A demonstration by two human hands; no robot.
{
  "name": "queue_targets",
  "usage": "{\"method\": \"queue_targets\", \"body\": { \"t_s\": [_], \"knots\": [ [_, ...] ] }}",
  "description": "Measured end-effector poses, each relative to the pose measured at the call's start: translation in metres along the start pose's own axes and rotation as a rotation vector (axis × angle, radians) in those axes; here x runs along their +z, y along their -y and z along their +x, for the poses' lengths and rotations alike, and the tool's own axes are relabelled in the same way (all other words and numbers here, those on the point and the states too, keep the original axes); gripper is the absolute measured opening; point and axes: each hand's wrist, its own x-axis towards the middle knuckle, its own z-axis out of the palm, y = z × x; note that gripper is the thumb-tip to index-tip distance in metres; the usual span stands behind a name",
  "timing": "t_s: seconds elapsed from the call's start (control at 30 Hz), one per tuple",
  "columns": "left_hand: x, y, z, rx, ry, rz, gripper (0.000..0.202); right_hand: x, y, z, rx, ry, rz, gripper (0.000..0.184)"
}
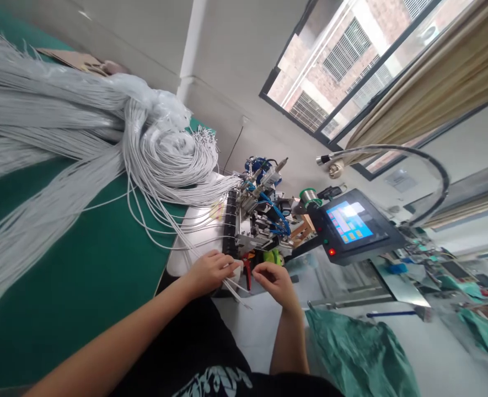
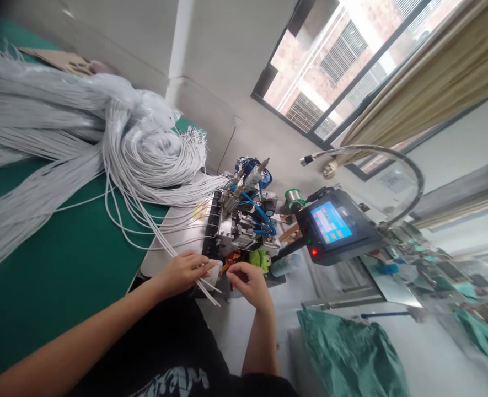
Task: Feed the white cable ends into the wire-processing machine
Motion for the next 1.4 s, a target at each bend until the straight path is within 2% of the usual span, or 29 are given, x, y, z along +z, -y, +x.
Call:
{"method": "queue_targets", "body": {
  "t_s": [0.27,0.33,0.43,0.6,0.8,0.93,1.03,1.13,1.27,1.4],
  "knots": [
    [-0.001,0.006,-0.003,-0.056,0.009,0.031,0.026,0.009,0.001,0.004,-0.031,0.385,-0.045,0.033],
    [-0.001,0.006,-0.003,-0.06,0.013,0.038,0.026,0.011,-0.004,0.001,-0.049,0.44,-0.043,0.033],
    [-0.002,0.007,-0.002,-0.046,0.062,0.009,0.025,0.015,-0.015,0.0,-0.041,0.349,-0.023,0.032],
    [-0.005,0.006,0.0,-0.037,0.087,-0.021,0.024,0.027,-0.038,0.007,0.089,0.002,0.179,0.026],
    [-0.01,0.013,0.0,-0.134,0.082,0.044,0.023,0.056,-0.058,0.025,0.237,-0.338,0.479,0.03],
    [-0.011,0.015,0.001,-0.22,0.068,0.08,0.018,0.07,-0.063,0.035,0.264,-0.519,0.609,0.032],
    [-0.011,0.014,0.004,-0.247,0.042,0.087,0.015,0.074,-0.064,0.04,0.257,-0.575,0.637,0.034],
    [-0.009,0.014,0.004,-0.266,0.025,0.088,0.015,0.077,-0.062,0.043,0.245,-0.57,0.616,0.037],
    [-0.006,0.018,0.001,-0.298,0.056,0.102,0.019,0.079,-0.061,0.047,0.269,-0.507,0.65,0.042],
    [-0.006,0.021,-0.002,-0.316,0.089,0.135,0.021,0.073,-0.062,0.052,0.27,-0.366,0.785,0.036]
  ]
}}
